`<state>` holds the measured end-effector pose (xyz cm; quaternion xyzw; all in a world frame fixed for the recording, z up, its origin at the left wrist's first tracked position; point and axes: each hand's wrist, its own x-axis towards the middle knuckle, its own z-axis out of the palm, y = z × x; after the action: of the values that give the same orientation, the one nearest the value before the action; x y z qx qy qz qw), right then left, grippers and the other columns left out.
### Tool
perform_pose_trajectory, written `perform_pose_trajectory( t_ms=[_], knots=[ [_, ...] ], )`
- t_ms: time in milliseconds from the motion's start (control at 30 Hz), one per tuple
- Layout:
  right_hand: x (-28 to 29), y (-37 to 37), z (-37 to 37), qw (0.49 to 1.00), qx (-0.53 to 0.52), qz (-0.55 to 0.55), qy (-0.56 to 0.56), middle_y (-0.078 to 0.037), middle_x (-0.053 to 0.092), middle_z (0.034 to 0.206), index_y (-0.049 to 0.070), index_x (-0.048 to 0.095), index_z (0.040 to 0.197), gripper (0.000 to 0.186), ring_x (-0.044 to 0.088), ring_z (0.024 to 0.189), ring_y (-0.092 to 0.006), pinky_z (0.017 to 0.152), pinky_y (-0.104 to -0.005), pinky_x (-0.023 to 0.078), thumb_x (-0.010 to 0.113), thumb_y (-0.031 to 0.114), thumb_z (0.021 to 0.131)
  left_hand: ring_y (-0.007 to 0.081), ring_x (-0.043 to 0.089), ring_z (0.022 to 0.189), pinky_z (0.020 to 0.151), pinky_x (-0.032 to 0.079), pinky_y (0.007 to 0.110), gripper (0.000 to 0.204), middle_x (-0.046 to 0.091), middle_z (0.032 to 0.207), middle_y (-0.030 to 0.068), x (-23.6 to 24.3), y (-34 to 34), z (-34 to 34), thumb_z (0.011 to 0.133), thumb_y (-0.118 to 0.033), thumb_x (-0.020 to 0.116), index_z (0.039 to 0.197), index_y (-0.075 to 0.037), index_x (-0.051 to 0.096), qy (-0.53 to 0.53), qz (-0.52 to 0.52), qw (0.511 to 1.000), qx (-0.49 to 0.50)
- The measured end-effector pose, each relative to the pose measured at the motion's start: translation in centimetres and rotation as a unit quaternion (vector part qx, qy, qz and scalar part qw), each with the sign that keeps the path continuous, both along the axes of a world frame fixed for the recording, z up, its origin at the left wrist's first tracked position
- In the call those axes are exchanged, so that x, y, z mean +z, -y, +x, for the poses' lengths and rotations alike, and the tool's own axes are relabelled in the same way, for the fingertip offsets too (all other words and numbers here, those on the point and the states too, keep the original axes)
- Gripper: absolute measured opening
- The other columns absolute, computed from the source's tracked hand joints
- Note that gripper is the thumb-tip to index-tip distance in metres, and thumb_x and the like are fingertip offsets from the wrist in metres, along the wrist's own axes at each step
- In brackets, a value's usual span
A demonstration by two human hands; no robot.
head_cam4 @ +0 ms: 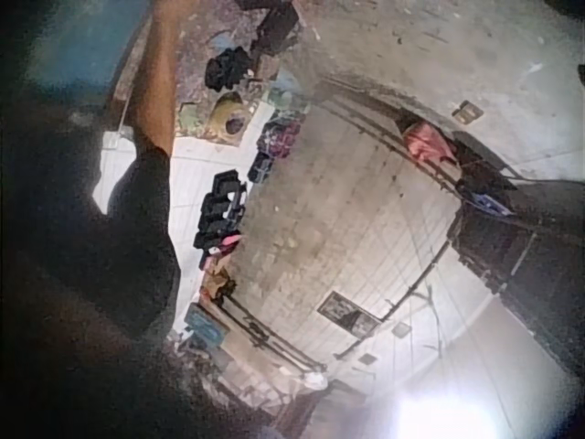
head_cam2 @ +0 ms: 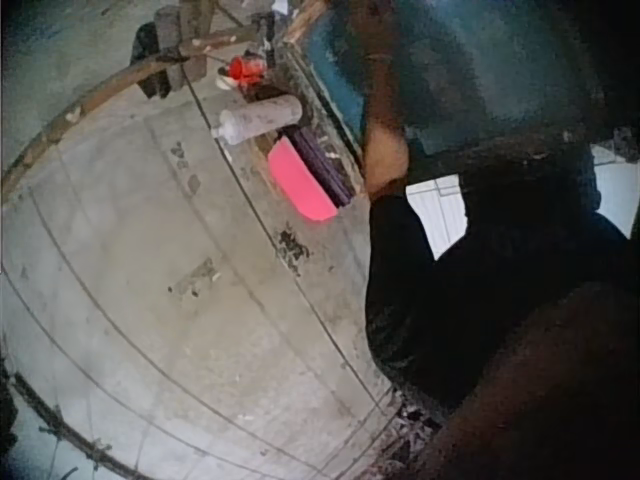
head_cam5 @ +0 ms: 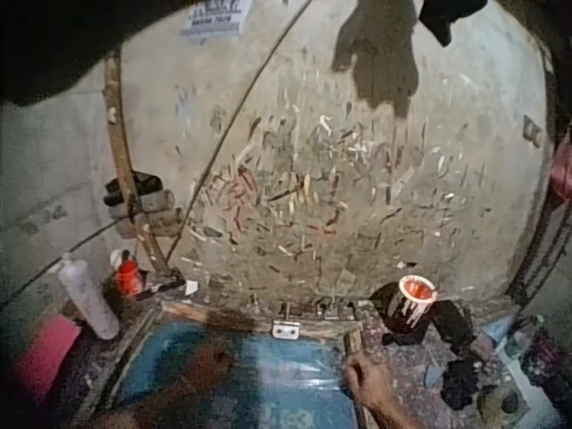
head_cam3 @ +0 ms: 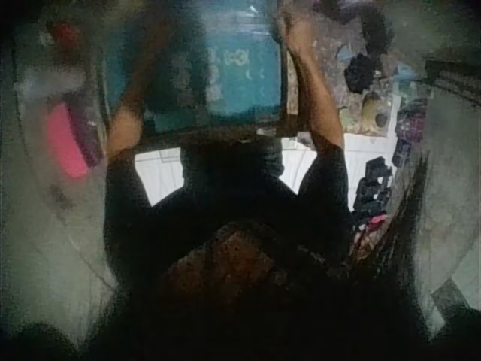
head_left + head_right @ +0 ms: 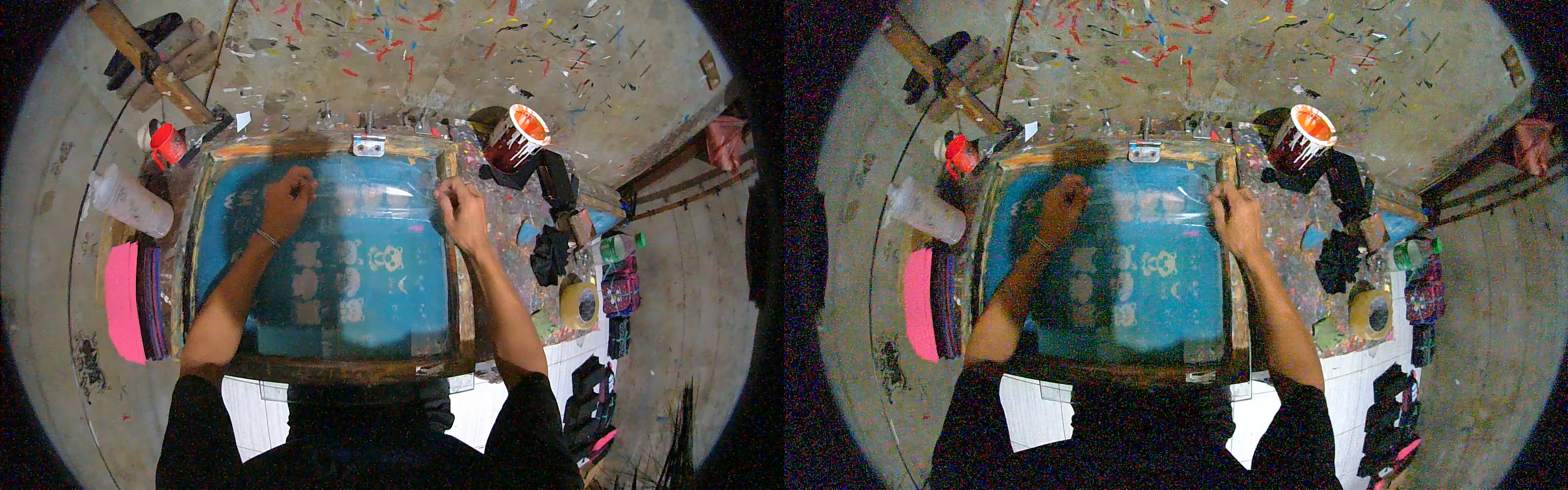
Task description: The person applies clear tape across the surface of a screen printing frame, smoothing it down with both hands. They then flip the frame over and wipe the underside with a cloth. The person continues to apply tape and smooth it on the frame surface.
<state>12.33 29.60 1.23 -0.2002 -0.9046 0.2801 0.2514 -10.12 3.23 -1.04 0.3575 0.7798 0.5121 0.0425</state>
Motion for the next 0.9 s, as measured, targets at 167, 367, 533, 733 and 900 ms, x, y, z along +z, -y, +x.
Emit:
perform_pose_trajectory(
  t_ms=[167, 367, 533, 733, 900],
  knots=[
    [0.7, -0.3, 0.8, 0.991, 0.075, 0.085, 0.071, -0.015, 0.067, 0.1, 0.013, 0.068, 0.113, 0.036, 0.056, 0.102, -0.0338, 0.093, -0.0543, 0.039, 0.073, 0.028, 0.081, 0.0152, 0.061, 0.07, 0.067, 0.05, 0.03, 0.031, 0.063, 0.077, 0.0061, -0.5, 0.6, -0.5, 0.082, -0.015, 0.075, 0.113, -0.013, 0.068, -0.016, -0.005, 0.999, -0.049],
    [1.4, 0.1, 0.5, 0.965, 0.072, 0.16, 0.195, -0.011, 0.063, 0.113, 0.018, 0.07, 0.116, 0.04, 0.05, 0.112, -0.034, 0.095, -0.0543, 0.036, 0.075, 0.031, 0.079, 0.0231, 0.054, 0.079, 0.073, 0.048, 0.034, 0.048, 0.051, 0.087, 0.0069, 0.6, 1.2, 0.0, 0.071, -0.025, 0.083, 0.118, -0.021, 0.071, -0.162, -0.139, 0.969, -0.121],
    [2.1, 0.1, -0.6, 0.937, 0.069, 0.185, 0.287, -0.01, 0.063, 0.113, 0.019, 0.074, 0.108, 0.029, 0.049, 0.114, -0.0349, 0.096, -0.0574, 0.035, 0.074, 0.029, 0.081, 0.027, 0.054, 0.079, 0.073, 0.047, 0.037, 0.031, 0.05, 0.085, 0.0102, -0.7, 0.9, -0.6, 0.078, -0.026, 0.078, 0.108, -0.017, 0.075, -0.197, -0.158, 0.959, -0.129],
    [1.7, 0.1, -1.3, 0.904, 0.045, 0.221, 0.364, -0.011, 0.063, 0.113, 0.023, 0.076, 0.103, 0.021, 0.047, 0.115, -0.0369, 0.097, -0.0606, 0.033, 0.07, 0.029, 0.084, 0.0288, 0.055, 0.086, 0.077, 0.045, 0.039, 0.02, 0.052, 0.09, 0.0115, -1.6, 0.9, -0.5, 0.085, -0.028, 0.071, 0.101, -0.016, 0.077, -0.176, -0.18, 0.958, -0.135],
    [1.1, 0.2, -1.4, 0.909, 0.042, 0.223, 0.35, -0.012, 0.058, 0.122, 0.025, 0.076, 0.101, 0.019, 0.044, 0.118, -0.039, 0.097, -0.0623, 0.032, 0.069, 0.029, 0.084, 0.0305, 0.049, 0.105, 0.09, 0.041, 0.044, 0.017, 0.053, 0.112, 0.0091, -1.8, 1.4, -0.5, 0.085, -0.032, 0.068, 0.095, -0.022, 0.078, -0.324, -0.154, 0.93, -0.084]
  ],
)
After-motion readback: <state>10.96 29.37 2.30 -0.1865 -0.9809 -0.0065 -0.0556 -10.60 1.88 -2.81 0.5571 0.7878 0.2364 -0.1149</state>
